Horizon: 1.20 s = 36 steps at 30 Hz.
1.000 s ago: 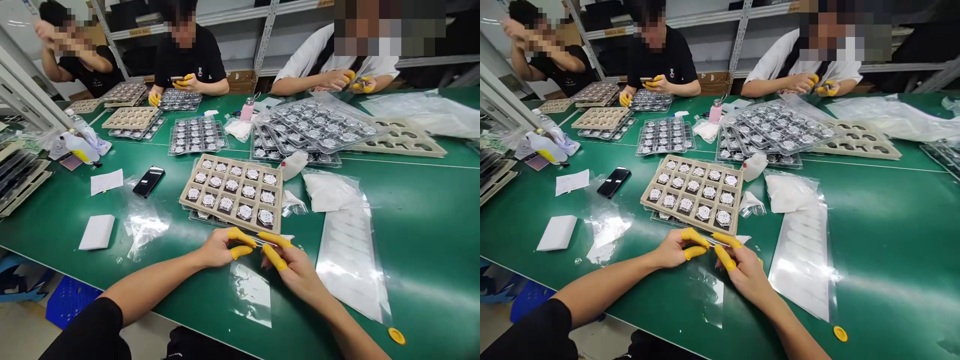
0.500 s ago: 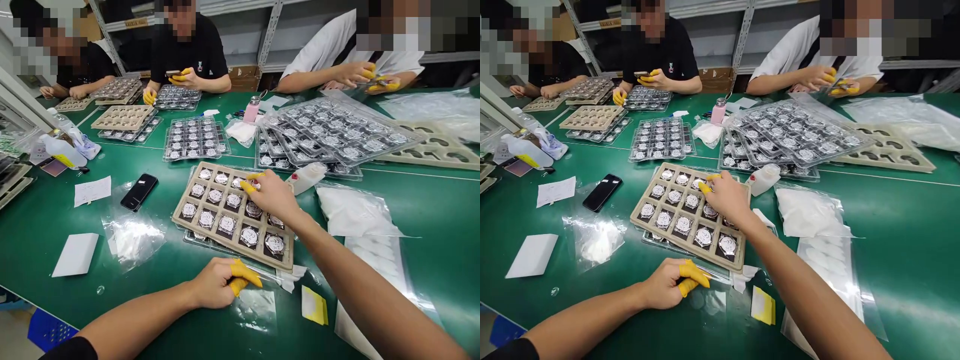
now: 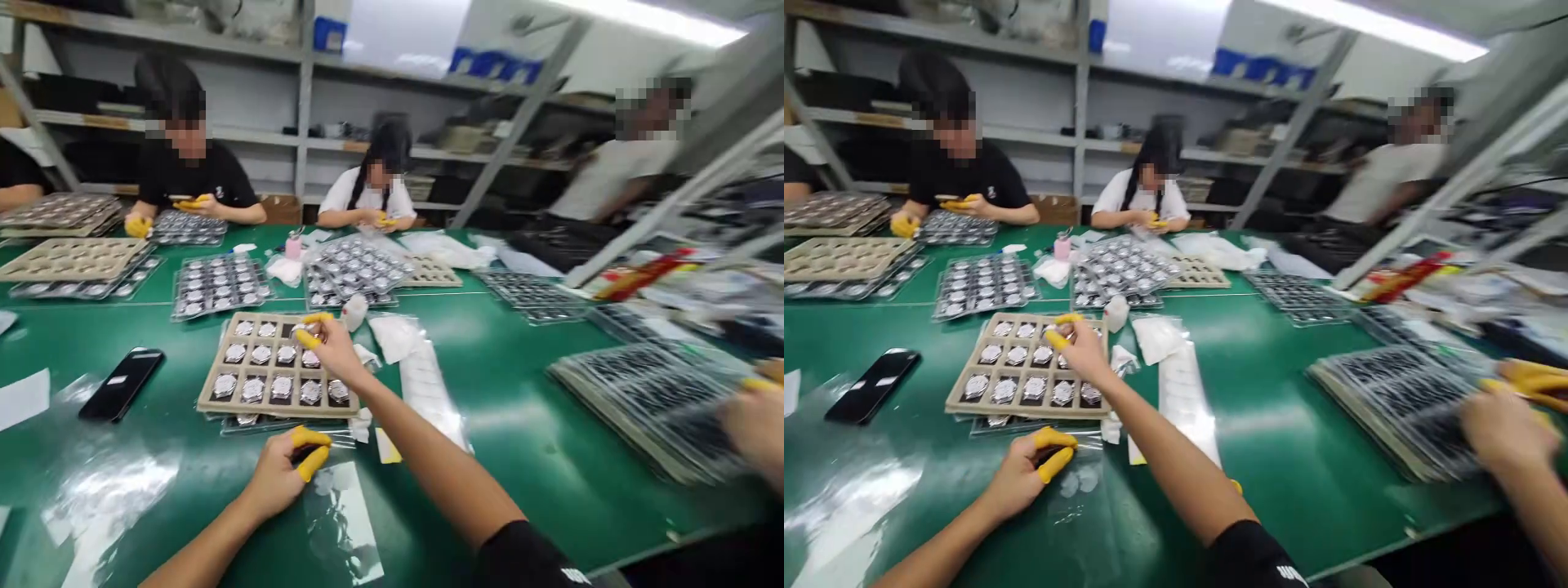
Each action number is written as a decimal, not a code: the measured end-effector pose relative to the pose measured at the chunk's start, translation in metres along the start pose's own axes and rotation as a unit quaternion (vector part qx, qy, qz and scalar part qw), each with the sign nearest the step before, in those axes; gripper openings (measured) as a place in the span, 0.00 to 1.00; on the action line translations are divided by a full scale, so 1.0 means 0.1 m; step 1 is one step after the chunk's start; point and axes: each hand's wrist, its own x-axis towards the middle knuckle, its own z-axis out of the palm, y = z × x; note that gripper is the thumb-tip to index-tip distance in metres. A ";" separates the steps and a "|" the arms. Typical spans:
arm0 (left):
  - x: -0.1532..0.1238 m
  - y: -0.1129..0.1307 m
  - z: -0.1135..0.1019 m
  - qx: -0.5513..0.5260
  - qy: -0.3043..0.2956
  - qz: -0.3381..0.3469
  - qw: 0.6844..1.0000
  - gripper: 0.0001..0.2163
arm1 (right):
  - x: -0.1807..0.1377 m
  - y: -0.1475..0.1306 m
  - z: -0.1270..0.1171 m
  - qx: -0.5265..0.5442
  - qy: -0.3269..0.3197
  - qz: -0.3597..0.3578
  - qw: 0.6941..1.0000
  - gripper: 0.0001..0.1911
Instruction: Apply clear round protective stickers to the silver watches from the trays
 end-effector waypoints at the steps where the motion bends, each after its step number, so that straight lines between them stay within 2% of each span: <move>1: 0.01 -0.02 0.00 -0.011 0.005 -0.006 1.000 0.13 | -0.20 0.01 -0.05 0.090 -0.014 0.000 0.996 0.18; 3: 0.02 -0.05 0.00 -0.036 0.025 -0.017 0.999 0.15 | -0.61 0.09 -0.11 0.220 -0.103 0.033 0.969 0.24; 5: 0.01 -0.05 0.00 -0.056 0.035 -0.027 0.997 0.19 | -0.97 0.23 -0.13 0.263 -0.190 0.097 0.941 0.31; 7: -0.02 -0.01 0.00 -0.065 0.035 -0.039 0.997 0.24 | -1.20 0.38 -0.11 0.269 -0.228 0.158 0.922 0.37; 9: -0.04 0.03 0.01 -0.049 0.023 -0.048 0.997 0.26 | -1.30 0.50 -0.08 0.270 -0.234 0.191 0.914 0.40; 13: -0.07 0.10 -0.01 0.003 0.001 -0.039 0.999 0.26 | -1.27 0.57 -0.08 0.279 -0.232 0.197 0.911 0.44; 18: -0.10 0.10 -0.01 0.061 0.010 -0.028 0.998 0.25 | -1.28 0.47 -0.10 0.281 -0.234 0.185 0.912 0.41; 21: -0.10 0.06 0.01 0.037 0.023 -0.037 0.998 0.27 | -1.31 0.42 -0.20 0.254 -0.231 0.179 0.922 0.38; 23: -0.07 0.03 0.01 -0.006 0.041 -0.056 0.998 0.28 | -1.29 0.45 -0.41 0.214 -0.226 0.149 0.939 0.34; 24: -0.06 0.03 0.01 -0.033 0.056 -0.065 0.996 0.28 | -1.26 0.48 -0.55 0.181 -0.184 0.116 0.959 0.30; 26: -0.02 0.03 0.00 -0.074 0.078 -0.091 0.990 0.29 | -1.20 0.59 -0.83 0.101 0.003 0.034 0.994 0.22; 27: -0.01 0.04 -0.01 -0.090 0.086 -0.102 0.987 0.30 | -1.17 0.64 -0.95 0.037 0.065 -0.001 0.997 0.19; 28: 0.01 0.04 -0.02 -0.102 0.096 -0.104 0.985 0.31 | -1.16 0.70 -1.02 -0.025 0.085 -0.017 0.996 0.17; 30: 0.02 0.04 -0.03 -0.114 0.107 -0.104 0.982 0.31 | -1.17 0.78 -1.03 -0.132 0.020 -0.013 0.991 0.16; 32: 0.03 0.02 -0.03 -0.114 0.108 -0.102 0.982 0.30 | -1.22 0.82 -0.89 -0.216 -0.072 -0.004 0.974 0.17; 33: 0.04 0.01 -0.03 -0.113 0.107 -0.102 0.983 0.30 | -1.25 0.84 -0.81 -0.251 -0.099 -0.008 0.963 0.16; 36: 0.03 -0.02 -0.03 -0.110 0.102 -0.101 0.983 0.29 | -1.29 0.87 -0.67 -0.322 -0.125 -0.028 0.938 0.11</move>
